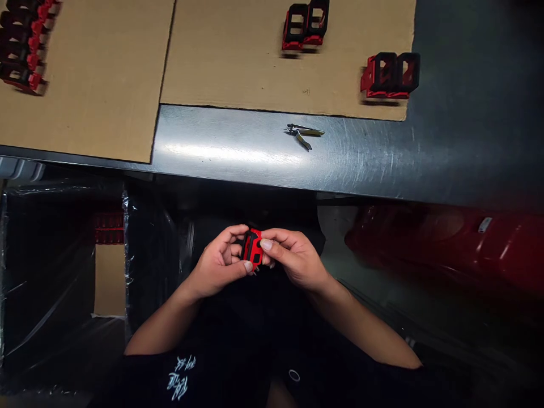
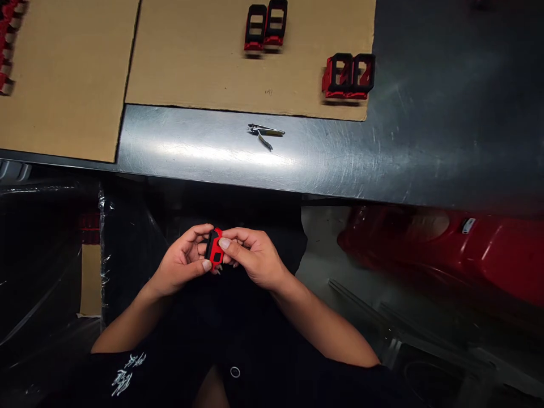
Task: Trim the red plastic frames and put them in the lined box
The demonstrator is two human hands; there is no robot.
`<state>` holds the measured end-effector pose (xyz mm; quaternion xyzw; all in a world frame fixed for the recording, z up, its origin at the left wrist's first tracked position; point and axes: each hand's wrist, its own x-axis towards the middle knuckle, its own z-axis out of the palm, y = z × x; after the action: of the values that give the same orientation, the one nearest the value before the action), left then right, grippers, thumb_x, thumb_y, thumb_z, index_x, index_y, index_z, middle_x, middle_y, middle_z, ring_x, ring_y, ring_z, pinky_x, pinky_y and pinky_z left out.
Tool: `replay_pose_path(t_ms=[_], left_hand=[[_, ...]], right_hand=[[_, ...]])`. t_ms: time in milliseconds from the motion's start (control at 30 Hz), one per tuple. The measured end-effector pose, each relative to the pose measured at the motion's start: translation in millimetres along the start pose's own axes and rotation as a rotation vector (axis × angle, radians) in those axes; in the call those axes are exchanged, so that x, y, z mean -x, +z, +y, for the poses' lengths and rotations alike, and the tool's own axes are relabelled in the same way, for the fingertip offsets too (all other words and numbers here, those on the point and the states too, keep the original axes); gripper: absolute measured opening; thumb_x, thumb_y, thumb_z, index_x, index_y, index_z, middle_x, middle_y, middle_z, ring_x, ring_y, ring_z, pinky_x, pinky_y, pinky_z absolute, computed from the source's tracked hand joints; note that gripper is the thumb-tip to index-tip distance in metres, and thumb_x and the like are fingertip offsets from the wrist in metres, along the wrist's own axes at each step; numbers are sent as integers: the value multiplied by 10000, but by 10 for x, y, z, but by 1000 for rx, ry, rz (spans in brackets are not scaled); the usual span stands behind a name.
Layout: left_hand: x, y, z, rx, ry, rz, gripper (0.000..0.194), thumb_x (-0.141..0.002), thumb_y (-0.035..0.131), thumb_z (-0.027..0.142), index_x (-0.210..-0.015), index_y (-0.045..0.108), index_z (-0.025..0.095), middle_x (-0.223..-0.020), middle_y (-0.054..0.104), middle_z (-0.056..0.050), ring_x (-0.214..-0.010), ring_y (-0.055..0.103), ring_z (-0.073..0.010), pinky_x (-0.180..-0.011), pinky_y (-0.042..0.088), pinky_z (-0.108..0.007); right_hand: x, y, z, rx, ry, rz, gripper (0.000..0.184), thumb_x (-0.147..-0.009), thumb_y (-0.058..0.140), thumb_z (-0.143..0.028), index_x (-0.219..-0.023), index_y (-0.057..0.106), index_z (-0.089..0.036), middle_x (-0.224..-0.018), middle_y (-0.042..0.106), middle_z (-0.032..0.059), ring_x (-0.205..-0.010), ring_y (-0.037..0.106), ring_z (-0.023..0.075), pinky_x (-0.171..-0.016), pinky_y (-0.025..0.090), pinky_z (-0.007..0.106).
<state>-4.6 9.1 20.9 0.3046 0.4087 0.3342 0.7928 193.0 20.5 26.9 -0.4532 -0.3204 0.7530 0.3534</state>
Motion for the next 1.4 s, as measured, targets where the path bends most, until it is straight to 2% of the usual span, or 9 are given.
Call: replay_pose_path(t_ms=[267, 500, 600, 733, 933, 1000, 1100, 1267, 1400], left_hand=[[-23, 41, 42, 91, -79, 3, 551, -789, 849, 270, -1250, 547, 263, -1170, 595, -40, -763, 717, -120, -664, 622, -257], [-53, 72, 110, -111, -55, 120, 401, -783, 849, 425, -1005, 607, 195, -838, 655, 13, -585, 619, -82, -567, 517, -209], [-77, 59, 94, -180, -17, 218, 391, -859, 740, 552, -876, 645, 172, -715, 648, 7, -567, 583, -95, -543, 477, -214], [-109, 43, 42, -64, -66, 284, 497, -885, 637, 661, -898, 689, 167, -791, 717, -44, -596, 654, -148, -536, 511, -253], [-109, -14, 17, -194, 72, 375, 474, -927, 633, 579, -787, 737, 138, -756, 690, -51, -694, 667, -150, -654, 567, -256], [-80, -39, 7, -199, 98, 345, 407, -932, 654, 527, -846, 739, 138, -803, 694, -48, -709, 669, -142, -665, 569, -250], [-18, -60, -14, -119, 102, 146, 327, -904, 716, 453, -1094, 690, 189, -973, 701, -47, -721, 666, -123, -641, 565, -237], [50, -70, -24, -257, 107, -35, 799, -805, 833, 364, -1500, 445, 294, -1206, 665, -88, -909, 706, -173, -738, 578, -261], [45, -67, -7, -399, 126, -102, 863, -808, 831, 309, -1549, 389, 313, -1179, 707, -82, -894, 727, -187, -760, 591, -289]], right_hand=[[-27, 43, -19, 27, 27, -33, 414, -855, 756, -573, -734, 698, -181, -584, 621, -12, -518, 521, 107, -515, 444, 249], [22, 26, 7, 73, 4, -122, 341, -903, 741, -484, -760, 736, -175, -606, 640, -11, -563, 546, 106, -568, 440, 245], [30, 34, 12, 70, -4, -117, 342, -913, 729, -480, -751, 741, -179, -596, 640, -10, -566, 554, 115, -587, 459, 260], [16, 31, 22, 26, -6, -97, 337, -924, 724, -462, -736, 746, -183, -591, 647, -14, -548, 548, 104, -575, 444, 246], [-5, -10, 22, -13, 24, -27, 328, -899, 757, -467, -740, 755, -180, -580, 652, -15, -527, 549, 91, -540, 431, 219], [-13, -3, 15, -40, 40, -9, 338, -880, 774, -477, -728, 751, -177, -570, 647, -15, -517, 545, 88, -526, 425, 213], [-27, 25, -2, -104, 58, 22, 354, -838, 810, -496, -709, 739, -174, -560, 637, -18, -504, 534, 82, -513, 418, 206], [-29, 57, -27, -207, 91, -3, 372, -813, 829, -487, -670, 709, -166, -543, 618, -18, -493, 514, 78, -502, 413, 202], [-16, 55, -26, -250, 112, -38, 377, -816, 825, -470, -658, 679, -161, -540, 602, -21, -489, 500, 75, -504, 409, 201]])
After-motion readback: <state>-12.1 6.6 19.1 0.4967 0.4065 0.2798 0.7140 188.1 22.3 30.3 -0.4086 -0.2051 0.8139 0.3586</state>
